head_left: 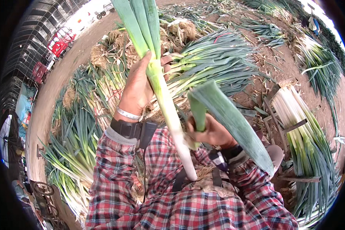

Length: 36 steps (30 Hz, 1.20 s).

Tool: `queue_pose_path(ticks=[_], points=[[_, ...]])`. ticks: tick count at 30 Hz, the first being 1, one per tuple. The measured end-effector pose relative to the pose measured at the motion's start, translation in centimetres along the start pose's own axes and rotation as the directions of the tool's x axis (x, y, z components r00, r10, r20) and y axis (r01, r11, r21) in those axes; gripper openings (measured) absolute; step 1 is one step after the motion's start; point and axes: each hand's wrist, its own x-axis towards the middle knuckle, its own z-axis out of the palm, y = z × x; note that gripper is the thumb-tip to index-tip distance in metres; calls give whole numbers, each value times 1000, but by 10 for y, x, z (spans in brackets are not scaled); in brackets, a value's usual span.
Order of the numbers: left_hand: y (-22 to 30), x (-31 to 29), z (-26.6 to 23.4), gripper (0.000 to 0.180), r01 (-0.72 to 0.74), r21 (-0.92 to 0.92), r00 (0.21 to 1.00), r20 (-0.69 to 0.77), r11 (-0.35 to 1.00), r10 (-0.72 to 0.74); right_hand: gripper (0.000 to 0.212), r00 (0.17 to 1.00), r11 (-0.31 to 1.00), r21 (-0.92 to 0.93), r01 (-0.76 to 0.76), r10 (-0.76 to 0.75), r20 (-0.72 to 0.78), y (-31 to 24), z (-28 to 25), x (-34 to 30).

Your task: Peeling outer layers and sorting harvested leeks in an agricultural processing area.

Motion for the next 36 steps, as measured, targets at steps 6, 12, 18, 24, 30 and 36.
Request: queue_pose_path(ticks=[6, 12, 18, 24, 30, 36], points=[[9, -6, 20, 57, -102, -7, 990, 95, 995, 103, 33, 908, 950, -164, -264, 187, -376, 107, -68, -110], [5, -9, 39, 43, -69, -59, 983, 168, 996, 78, 27, 841, 934, -227, 278, -350, -412, -64, -12, 63], [4, -8, 50, 42, -28, -123, 983, 179, 992, 50, 22, 863, 933, -172, 317, -359, -354, -77, -24, 79], [9, -16, 45, 42, -33, -64, 980, 195, 997, 44, 17, 939, 962, -162, 222, -255, -231, -91, -22, 69], [10, -15, 45, 41, -64, -12, 981, 184, 998, 65, 14, 867, 940, -147, 309, -341, -362, -98, -21, 53], [11, -12, 45, 37, -31, -59, 985, 167, 998, 40, 14, 919, 953, -133, 272, -298, -258, -88, -21, 70]])
